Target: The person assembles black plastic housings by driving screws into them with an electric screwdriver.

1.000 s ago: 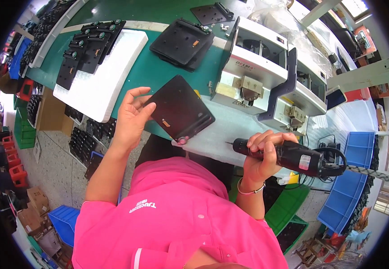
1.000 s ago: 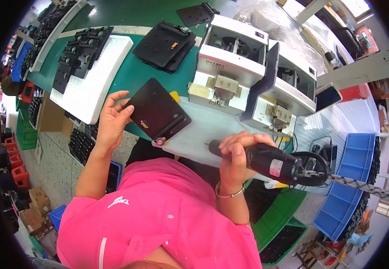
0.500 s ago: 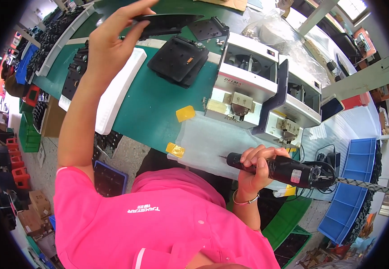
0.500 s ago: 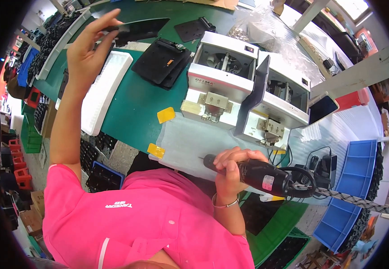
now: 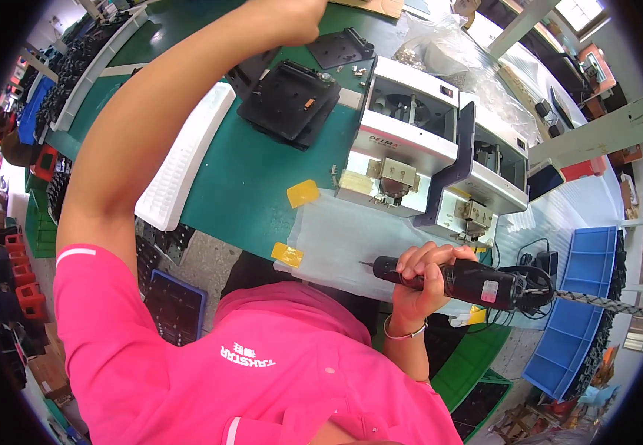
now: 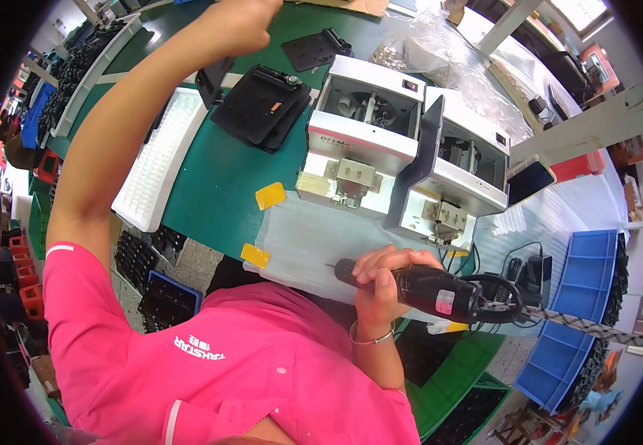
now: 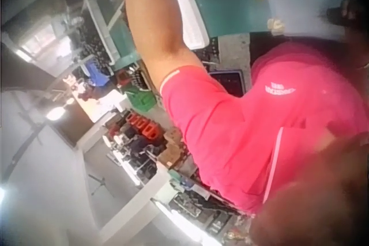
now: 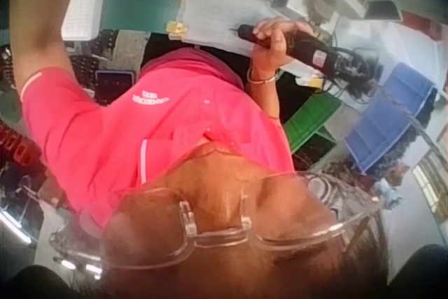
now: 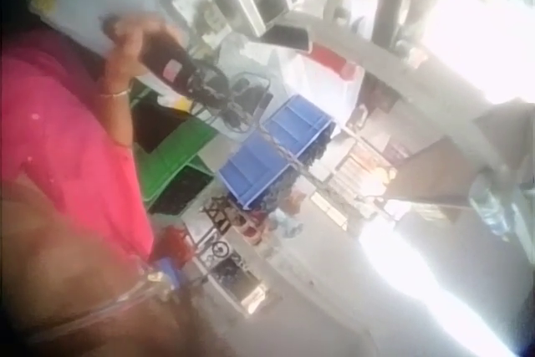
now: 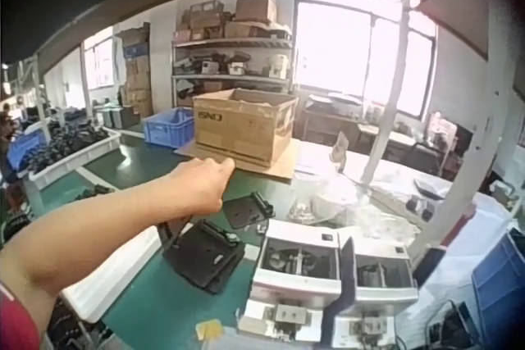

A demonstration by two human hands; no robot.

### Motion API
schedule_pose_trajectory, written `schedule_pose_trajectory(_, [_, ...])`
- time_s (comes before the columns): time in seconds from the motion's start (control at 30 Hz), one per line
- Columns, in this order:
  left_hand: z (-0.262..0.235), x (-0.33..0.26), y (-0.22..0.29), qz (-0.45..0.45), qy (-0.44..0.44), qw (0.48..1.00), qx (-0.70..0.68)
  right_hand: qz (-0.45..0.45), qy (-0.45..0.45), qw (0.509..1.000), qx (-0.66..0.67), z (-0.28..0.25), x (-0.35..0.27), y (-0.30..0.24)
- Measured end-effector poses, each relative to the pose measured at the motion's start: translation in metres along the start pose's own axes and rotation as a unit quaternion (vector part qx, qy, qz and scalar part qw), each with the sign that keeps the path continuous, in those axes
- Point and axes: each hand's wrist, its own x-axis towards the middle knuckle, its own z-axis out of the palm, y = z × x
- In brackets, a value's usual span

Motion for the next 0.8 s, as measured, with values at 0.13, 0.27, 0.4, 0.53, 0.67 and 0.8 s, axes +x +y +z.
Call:
schedule_pose_trajectory(0.13, [0.053, 0.020, 0.010, 0.019, 0.002, 0.997, 0.073, 0.011, 0.013, 1.000, 0.000, 0.000, -0.002, -0.001])
schedule_pose_trajectory(0.27, [0.077, 0.032, 0.023, 0.005, -0.057, 0.998, 0.009, 0.020, 0.021, 1.000, 0.007, 0.000, -0.002, -0.001])
schedule_pose_trajectory(0.4, [0.094, 0.036, 0.036, -0.015, -0.105, 0.994, 0.014, 0.004, 0.013, 1.000, -0.005, 0.002, 0.000, 0.000])
schedule_pose_trajectory(0.53, [0.104, 0.029, 0.038, -0.002, -0.080, 0.996, -0.037, 0.024, 0.030, 0.999, -0.004, 0.001, -0.001, -0.002])
schedule_pose_trajectory(0.67, [0.102, 0.021, 0.042, -0.014, -0.059, 0.995, -0.085, 0.030, 0.029, 0.999, -0.002, 0.000, 0.000, -0.002])
schedule_pose_trajectory(0.8, [0.091, -0.003, 0.025, -0.018, 0.006, 0.997, -0.075, 0.034, 0.025, 0.999, -0.002, -0.001, 0.000, -0.002])
